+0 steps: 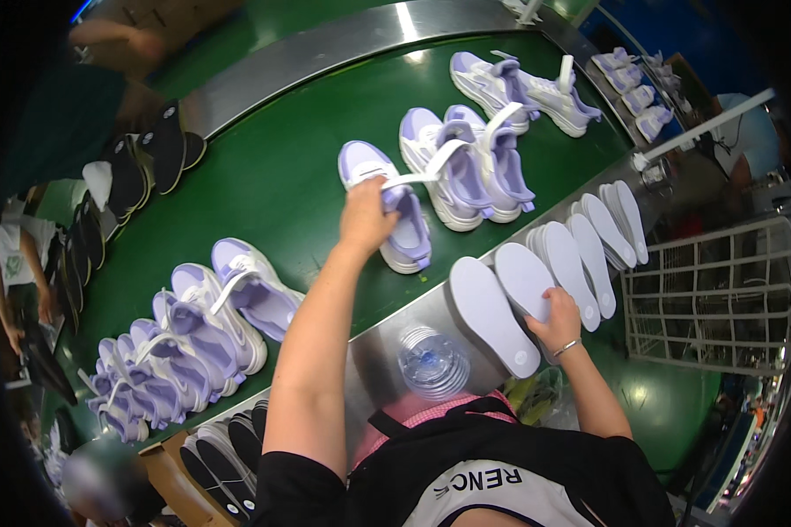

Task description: The person retrieves insoles from stacks and bags, inserts them into shoes by hand, and arranges the shoes along the conveyor belt.

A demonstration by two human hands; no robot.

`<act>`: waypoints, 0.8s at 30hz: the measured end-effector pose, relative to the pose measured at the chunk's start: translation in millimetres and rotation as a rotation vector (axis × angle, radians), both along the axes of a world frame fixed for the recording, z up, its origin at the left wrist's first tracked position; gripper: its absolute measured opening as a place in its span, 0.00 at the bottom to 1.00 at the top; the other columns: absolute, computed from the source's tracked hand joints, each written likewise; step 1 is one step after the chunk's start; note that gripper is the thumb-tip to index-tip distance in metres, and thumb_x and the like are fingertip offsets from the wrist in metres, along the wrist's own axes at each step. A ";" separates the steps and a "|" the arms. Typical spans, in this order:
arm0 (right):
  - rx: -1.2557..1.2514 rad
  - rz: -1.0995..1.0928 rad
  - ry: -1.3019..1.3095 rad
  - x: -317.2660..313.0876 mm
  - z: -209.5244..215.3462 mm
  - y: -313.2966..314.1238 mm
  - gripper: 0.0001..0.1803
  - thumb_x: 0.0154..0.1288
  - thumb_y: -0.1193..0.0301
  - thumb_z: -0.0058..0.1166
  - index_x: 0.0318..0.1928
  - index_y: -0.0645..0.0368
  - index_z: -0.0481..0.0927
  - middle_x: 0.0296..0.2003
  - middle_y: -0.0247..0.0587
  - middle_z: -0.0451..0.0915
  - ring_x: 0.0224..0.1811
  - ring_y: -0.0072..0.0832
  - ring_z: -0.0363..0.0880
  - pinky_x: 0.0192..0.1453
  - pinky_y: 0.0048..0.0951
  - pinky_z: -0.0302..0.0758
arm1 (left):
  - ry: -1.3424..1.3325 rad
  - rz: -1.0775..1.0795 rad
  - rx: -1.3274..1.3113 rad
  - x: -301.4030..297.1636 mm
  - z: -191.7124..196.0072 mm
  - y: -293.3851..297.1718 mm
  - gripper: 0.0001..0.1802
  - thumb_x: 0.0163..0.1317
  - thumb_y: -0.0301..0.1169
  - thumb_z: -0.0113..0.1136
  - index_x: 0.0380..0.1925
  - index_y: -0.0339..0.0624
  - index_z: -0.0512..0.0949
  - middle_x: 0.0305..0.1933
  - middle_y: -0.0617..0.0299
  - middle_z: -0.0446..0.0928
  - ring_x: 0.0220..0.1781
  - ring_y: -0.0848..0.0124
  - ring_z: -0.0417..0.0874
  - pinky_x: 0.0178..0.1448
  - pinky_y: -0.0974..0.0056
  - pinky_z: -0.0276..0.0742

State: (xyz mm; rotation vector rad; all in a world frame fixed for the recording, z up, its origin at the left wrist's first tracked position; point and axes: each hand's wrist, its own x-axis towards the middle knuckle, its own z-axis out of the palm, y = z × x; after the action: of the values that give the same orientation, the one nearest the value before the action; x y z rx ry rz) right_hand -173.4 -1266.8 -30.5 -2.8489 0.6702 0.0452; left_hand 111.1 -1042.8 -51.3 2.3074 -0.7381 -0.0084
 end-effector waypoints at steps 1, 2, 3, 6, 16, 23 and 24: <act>-0.003 -0.015 0.005 -2.5 -0.6 -3.4 0.25 0.34 0.64 0.62 0.36 0.57 0.67 0.36 0.45 0.70 0.39 0.40 0.69 0.42 0.38 0.67 | 0.064 0.077 0.007 1.2 1.2 -2.0 0.25 0.37 0.32 0.62 0.39 0.35 0.69 0.38 0.45 0.72 0.42 0.52 0.73 0.46 0.58 0.69; 0.022 0.048 0.018 -4.0 -2.0 -4.3 0.25 0.34 0.63 0.61 0.36 0.57 0.67 0.36 0.44 0.70 0.40 0.40 0.69 0.42 0.38 0.67 | 0.033 0.119 0.046 0.2 2.5 0.4 0.23 0.39 0.33 0.61 0.37 0.35 0.68 0.36 0.46 0.73 0.39 0.52 0.74 0.43 0.57 0.70; 0.050 0.110 0.031 -3.8 -1.3 -2.7 0.25 0.35 0.63 0.61 0.36 0.57 0.67 0.37 0.44 0.70 0.40 0.40 0.69 0.41 0.37 0.67 | 0.002 0.161 0.086 -2.7 6.5 4.5 0.22 0.40 0.34 0.60 0.35 0.36 0.68 0.33 0.47 0.73 0.36 0.53 0.74 0.40 0.57 0.70; 0.024 0.017 0.107 1.3 0.3 -7.9 0.26 0.38 0.61 0.60 0.38 0.58 0.66 0.37 0.44 0.70 0.40 0.41 0.70 0.41 0.38 0.68 | 0.020 0.148 0.113 -13.7 15.7 15.2 0.18 0.43 0.33 0.57 0.33 0.37 0.67 0.32 0.50 0.72 0.32 0.53 0.74 0.36 0.55 0.71; -0.091 0.071 0.036 23.9 56.5 -9.5 0.20 0.43 0.62 0.59 0.33 0.60 0.69 0.29 0.38 0.72 0.32 0.31 0.72 0.34 0.29 0.67 | 0.299 0.369 -0.152 -13.0 8.4 25.4 0.17 0.48 0.37 0.54 0.36 0.38 0.67 0.29 0.47 0.75 0.33 0.50 0.75 0.37 0.54 0.70; 0.976 0.209 0.336 141.7 68.5 57.0 0.16 0.50 0.62 0.50 0.25 0.66 0.75 0.19 0.34 0.72 0.23 0.19 0.67 0.29 0.24 0.66 | 0.535 0.341 -0.176 3.6 -11.1 43.3 0.19 0.47 0.41 0.54 0.30 0.35 0.73 0.28 0.48 0.76 0.32 0.54 0.77 0.38 0.57 0.71; 0.900 0.276 0.343 160.9 55.3 67.6 0.17 0.48 0.61 0.50 0.25 0.67 0.75 0.18 0.38 0.73 0.22 0.22 0.68 0.28 0.26 0.67 | 0.640 0.313 -0.228 3.8 -9.7 42.8 0.17 0.48 0.37 0.54 0.31 0.33 0.74 0.28 0.57 0.76 0.30 0.68 0.75 0.36 0.65 0.70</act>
State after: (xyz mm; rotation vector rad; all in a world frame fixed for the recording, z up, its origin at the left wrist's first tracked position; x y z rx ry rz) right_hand -12.4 -1199.2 24.8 -2.0328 0.2027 0.6978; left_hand 115.0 -1000.0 -61.0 2.0014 -0.0471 -0.4708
